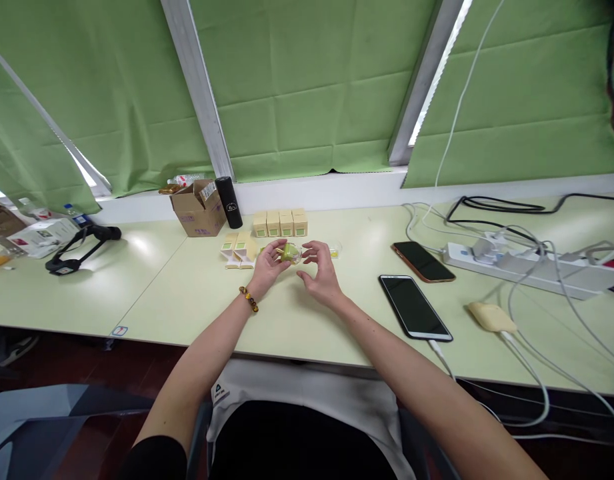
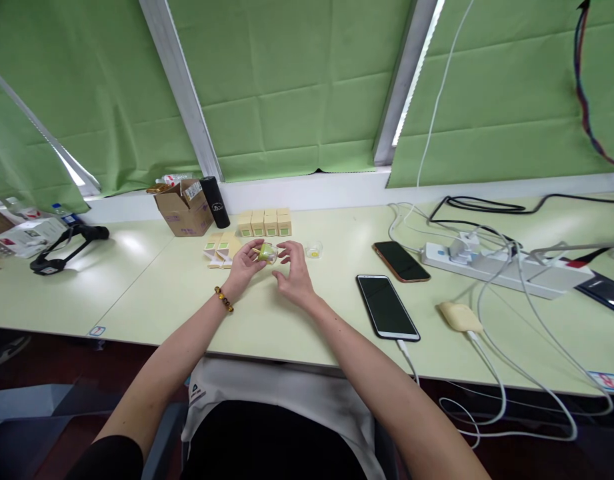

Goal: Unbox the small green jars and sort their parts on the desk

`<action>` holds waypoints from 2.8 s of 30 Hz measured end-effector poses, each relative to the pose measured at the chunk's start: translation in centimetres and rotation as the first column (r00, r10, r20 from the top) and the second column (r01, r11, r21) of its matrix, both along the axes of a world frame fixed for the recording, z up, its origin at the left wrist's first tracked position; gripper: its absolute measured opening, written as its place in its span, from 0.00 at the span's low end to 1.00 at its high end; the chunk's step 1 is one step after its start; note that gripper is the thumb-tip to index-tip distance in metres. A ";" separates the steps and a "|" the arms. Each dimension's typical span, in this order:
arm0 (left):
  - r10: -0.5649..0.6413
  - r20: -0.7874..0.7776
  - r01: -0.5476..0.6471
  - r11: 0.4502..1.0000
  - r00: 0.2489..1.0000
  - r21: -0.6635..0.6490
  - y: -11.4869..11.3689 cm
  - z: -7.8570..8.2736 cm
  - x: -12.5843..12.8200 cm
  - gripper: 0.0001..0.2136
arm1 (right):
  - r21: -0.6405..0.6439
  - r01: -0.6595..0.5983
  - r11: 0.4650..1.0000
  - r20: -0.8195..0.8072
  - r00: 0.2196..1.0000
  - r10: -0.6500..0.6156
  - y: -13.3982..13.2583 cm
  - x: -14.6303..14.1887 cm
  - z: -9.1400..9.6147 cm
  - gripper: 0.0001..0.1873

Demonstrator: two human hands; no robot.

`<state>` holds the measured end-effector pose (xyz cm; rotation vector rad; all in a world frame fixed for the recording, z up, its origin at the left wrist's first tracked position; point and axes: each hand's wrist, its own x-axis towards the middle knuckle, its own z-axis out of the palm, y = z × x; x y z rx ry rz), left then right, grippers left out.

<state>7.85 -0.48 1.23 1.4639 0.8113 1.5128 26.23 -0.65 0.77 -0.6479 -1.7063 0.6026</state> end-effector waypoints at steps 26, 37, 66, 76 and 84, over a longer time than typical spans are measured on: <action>0.157 -0.673 -0.126 0.987 0.723 0.095 -1.7 0.1 0.3 0.33 | -0.189 0.153 0.970 0.279 0.955 -0.096 1.0 0.1 -0.8 0.08; 0.167 -0.701 -0.126 0.986 0.694 0.110 -1.8 0.3 0.1 0.31 | -0.265 0.078 0.961 0.152 0.988 -0.038 1.0 0.0 -0.6 0.06; 0.024 0.223 0.017 0.983 0.975 -0.181 0.0 0.8 -1.0 0.21 | -0.551 0.176 0.816 0.253 0.967 -0.037 3.4 0.9 -1.7 0.09; 0.057 0.233 -0.018 0.986 0.971 -0.168 0.1 0.8 -0.8 0.23 | -0.451 0.219 0.865 0.382 0.924 -0.034 3.9 0.7 -2.1 0.10; 0.287 0.003 -0.287 0.956 0.958 0.063 -0.4 1.1 0.2 0.28 | -0.298 0.262 0.918 0.328 0.931 -0.160 2.8 1.0 -0.8 0.12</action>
